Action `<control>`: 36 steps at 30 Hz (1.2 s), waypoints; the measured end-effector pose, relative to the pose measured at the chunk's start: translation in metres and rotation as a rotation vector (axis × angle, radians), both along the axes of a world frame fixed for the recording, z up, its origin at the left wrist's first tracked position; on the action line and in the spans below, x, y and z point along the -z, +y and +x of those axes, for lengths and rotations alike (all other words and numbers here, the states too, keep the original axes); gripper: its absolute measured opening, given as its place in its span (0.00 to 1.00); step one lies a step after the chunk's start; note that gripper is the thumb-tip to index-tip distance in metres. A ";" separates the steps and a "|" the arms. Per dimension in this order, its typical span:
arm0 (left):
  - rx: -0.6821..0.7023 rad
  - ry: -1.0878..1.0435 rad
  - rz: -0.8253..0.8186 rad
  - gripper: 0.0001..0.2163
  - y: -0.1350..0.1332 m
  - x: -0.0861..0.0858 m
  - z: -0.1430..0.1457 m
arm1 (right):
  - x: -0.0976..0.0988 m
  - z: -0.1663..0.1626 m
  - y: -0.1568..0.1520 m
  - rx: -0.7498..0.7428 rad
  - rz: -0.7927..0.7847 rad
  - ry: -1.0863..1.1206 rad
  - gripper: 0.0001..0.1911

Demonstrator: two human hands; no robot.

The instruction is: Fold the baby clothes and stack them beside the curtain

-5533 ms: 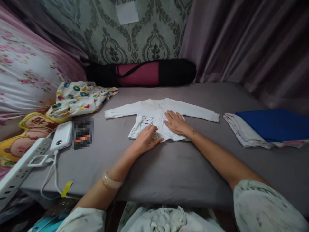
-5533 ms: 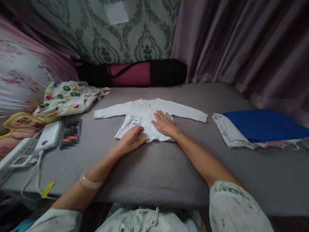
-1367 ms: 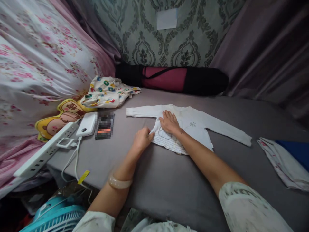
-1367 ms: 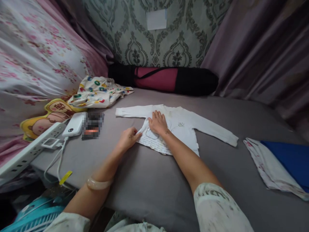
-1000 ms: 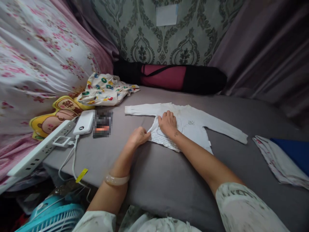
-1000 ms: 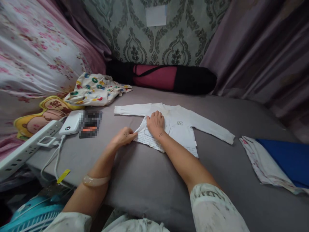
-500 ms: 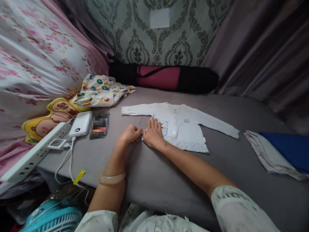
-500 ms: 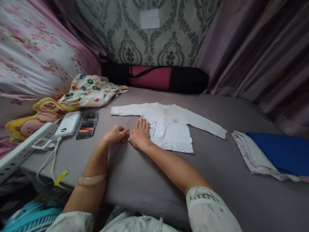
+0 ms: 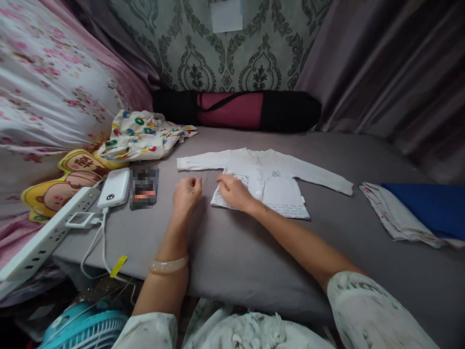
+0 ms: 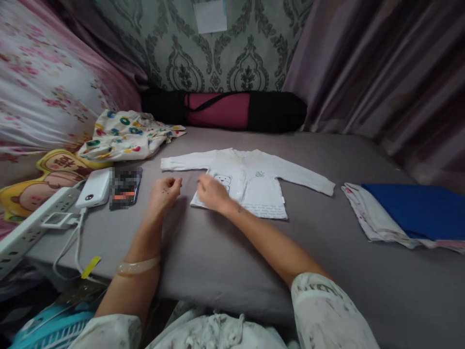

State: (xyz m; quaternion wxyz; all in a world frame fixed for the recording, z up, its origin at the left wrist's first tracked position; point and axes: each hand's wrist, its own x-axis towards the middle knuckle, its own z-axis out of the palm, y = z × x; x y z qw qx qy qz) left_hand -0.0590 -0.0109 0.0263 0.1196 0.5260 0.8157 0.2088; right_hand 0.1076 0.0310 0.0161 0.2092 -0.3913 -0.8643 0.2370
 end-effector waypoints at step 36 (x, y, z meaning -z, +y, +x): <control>0.549 -0.091 0.415 0.12 0.001 0.027 0.049 | 0.006 0.055 -0.054 -0.440 0.160 -0.187 0.27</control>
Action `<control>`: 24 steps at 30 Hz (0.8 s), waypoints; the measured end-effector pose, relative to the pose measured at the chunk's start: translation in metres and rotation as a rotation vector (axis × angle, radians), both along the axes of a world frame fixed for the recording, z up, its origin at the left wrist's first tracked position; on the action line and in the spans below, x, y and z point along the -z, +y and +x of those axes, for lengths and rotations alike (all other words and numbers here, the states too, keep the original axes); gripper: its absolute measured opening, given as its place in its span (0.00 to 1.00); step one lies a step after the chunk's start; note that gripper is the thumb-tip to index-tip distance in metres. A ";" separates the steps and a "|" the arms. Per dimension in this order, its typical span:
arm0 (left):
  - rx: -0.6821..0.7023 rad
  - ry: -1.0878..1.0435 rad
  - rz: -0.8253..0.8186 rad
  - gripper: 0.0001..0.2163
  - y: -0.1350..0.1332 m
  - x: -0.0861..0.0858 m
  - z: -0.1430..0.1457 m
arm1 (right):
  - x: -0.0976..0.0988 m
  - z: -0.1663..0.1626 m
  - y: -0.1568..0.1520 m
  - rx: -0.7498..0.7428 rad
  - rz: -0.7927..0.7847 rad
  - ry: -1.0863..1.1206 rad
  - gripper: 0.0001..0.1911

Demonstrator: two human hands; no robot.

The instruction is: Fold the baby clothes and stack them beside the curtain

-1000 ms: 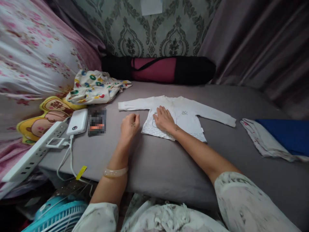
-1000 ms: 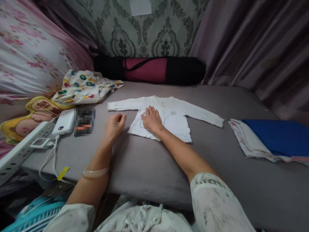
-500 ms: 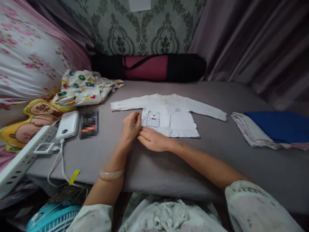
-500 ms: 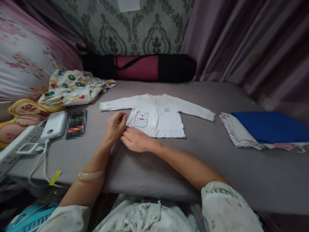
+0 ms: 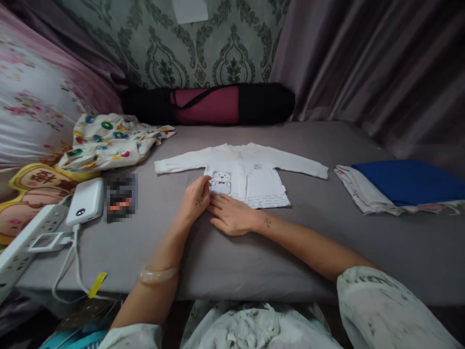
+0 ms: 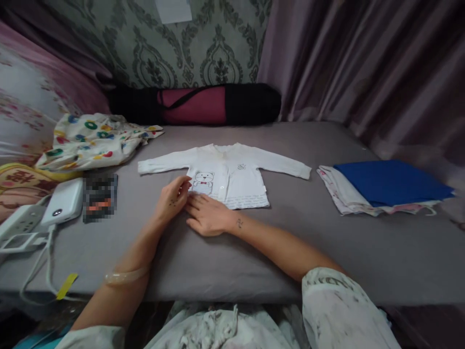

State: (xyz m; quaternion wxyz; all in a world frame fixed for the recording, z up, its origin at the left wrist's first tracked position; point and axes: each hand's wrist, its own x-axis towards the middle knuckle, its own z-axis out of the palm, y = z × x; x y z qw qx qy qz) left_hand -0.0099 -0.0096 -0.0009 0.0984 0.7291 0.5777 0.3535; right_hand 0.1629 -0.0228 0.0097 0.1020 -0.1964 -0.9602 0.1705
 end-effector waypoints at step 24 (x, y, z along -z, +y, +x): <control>0.329 0.319 -0.032 0.22 0.002 0.029 0.002 | 0.014 0.103 0.031 0.448 0.040 -0.197 0.34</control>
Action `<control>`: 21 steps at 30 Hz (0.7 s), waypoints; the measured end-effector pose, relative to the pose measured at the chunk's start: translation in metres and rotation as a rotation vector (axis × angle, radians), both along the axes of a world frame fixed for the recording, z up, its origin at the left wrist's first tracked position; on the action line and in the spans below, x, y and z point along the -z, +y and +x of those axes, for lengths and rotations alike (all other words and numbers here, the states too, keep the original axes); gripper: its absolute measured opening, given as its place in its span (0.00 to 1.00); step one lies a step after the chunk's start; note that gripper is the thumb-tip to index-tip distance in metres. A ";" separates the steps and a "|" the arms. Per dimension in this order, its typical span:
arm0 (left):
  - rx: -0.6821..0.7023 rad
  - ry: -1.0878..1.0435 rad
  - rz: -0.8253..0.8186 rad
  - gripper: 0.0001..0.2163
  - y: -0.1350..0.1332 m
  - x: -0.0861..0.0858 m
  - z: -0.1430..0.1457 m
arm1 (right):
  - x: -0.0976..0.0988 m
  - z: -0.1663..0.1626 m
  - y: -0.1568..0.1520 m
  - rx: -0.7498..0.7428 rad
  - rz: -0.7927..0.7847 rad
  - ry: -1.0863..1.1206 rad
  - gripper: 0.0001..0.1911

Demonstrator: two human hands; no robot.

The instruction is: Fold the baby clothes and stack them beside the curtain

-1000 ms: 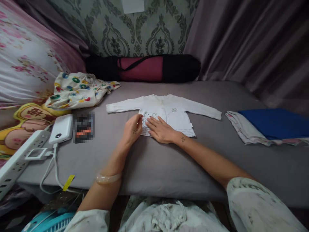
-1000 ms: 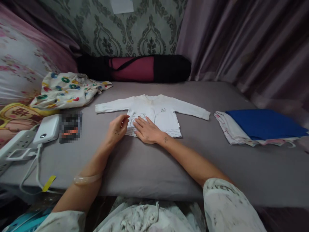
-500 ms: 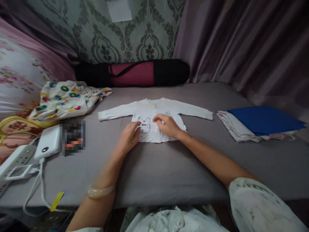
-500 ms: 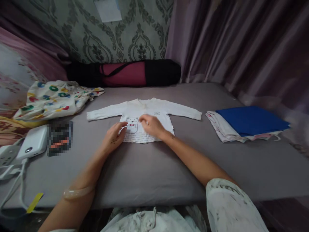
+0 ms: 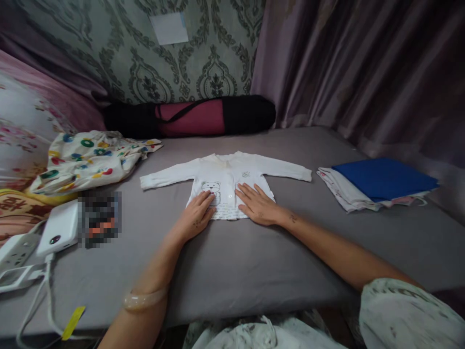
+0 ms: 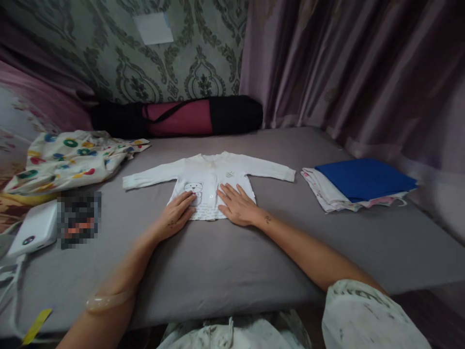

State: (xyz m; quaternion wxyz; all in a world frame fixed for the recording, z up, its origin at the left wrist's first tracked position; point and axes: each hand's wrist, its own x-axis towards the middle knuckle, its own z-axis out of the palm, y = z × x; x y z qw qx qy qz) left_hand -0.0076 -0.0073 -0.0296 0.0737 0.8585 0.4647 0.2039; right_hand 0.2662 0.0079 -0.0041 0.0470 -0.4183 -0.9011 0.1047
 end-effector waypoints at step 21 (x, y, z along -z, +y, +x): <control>0.001 0.015 -0.005 0.21 -0.001 -0.006 0.001 | -0.044 0.113 0.075 0.759 -0.101 0.379 0.16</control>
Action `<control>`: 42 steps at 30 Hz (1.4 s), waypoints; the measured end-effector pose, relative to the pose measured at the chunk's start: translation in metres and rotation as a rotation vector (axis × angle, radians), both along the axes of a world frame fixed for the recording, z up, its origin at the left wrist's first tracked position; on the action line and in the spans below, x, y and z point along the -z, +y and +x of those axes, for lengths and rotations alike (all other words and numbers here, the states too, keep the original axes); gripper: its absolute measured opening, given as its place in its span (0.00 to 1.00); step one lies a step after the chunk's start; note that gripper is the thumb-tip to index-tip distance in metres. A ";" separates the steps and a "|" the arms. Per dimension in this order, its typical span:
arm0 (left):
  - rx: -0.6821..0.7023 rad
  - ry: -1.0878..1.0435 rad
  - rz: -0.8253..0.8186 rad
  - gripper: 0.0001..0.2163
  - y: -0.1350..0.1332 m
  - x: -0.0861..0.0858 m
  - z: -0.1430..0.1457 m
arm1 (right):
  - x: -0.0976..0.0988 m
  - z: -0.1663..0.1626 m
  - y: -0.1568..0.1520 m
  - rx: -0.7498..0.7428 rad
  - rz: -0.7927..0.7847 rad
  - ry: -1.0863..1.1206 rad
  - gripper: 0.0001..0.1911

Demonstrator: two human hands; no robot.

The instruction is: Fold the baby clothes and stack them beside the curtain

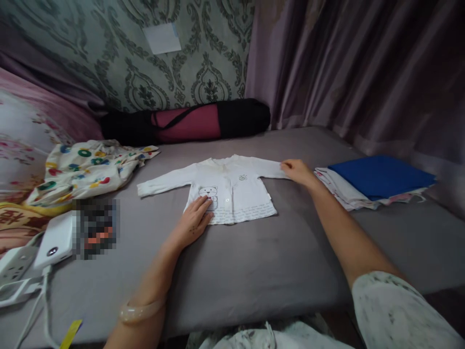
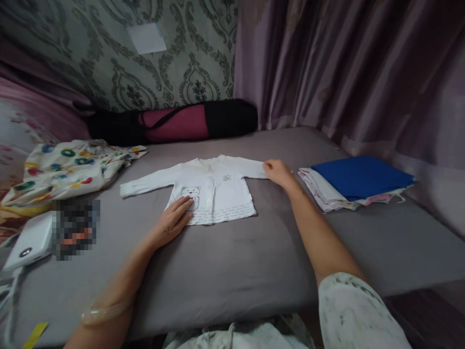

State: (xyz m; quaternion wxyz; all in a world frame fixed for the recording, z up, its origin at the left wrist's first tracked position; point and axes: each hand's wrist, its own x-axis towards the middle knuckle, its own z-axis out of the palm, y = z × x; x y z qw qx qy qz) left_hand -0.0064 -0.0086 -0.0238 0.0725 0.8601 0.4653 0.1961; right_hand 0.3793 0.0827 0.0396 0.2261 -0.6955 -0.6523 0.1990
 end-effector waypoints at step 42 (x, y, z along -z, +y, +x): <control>0.206 -0.014 -0.145 0.25 0.175 -0.007 0.163 | -0.023 0.037 0.045 0.453 0.264 0.980 0.04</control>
